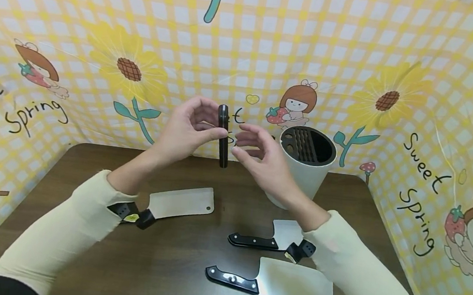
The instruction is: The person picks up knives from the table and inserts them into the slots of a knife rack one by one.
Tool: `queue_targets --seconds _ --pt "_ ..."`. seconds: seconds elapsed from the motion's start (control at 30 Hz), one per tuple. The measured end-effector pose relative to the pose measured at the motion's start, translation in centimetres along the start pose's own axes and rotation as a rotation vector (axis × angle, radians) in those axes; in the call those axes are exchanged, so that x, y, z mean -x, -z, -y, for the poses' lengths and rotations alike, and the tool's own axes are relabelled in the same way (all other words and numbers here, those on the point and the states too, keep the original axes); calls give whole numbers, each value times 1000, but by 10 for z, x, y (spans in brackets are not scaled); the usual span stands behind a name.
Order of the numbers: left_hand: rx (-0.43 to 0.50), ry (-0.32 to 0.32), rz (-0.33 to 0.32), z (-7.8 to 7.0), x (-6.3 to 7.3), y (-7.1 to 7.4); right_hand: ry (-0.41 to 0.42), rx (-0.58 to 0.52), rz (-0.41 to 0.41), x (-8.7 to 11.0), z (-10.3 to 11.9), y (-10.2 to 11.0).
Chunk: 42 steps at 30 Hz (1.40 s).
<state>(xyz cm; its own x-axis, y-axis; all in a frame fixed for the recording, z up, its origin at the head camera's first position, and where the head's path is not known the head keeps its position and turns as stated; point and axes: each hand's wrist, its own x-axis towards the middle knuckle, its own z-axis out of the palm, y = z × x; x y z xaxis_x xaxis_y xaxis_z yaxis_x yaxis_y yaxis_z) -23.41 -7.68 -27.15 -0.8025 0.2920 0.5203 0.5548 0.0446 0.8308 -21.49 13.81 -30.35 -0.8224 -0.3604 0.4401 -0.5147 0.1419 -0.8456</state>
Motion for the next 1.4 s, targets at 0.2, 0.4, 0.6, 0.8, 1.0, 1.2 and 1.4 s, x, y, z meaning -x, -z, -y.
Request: queue_targets --seconds 0.2,0.4,0.6,0.8,1.0,1.2,1.4 --pt "4 -10 15 1 -2 -6 7 -20 -7 1 0 -7" --pt "11 -13 16 0 -4 -12 8 -18 -40 2 -3 -11" --pt "31 -22 21 -1 -5 -16 25 -12 -99 4 -5 -12" --pt "34 -15 19 -2 -6 -19 25 35 -123 6 -6 -11" --pt "22 -20 26 -2 -7 -20 28 61 -135 7 -5 -9" --pt "-4 -36 41 0 -8 -19 30 51 -152 7 -4 -8" --pt "-26 -31 41 4 -6 -8 26 19 -177 8 -4 -5"
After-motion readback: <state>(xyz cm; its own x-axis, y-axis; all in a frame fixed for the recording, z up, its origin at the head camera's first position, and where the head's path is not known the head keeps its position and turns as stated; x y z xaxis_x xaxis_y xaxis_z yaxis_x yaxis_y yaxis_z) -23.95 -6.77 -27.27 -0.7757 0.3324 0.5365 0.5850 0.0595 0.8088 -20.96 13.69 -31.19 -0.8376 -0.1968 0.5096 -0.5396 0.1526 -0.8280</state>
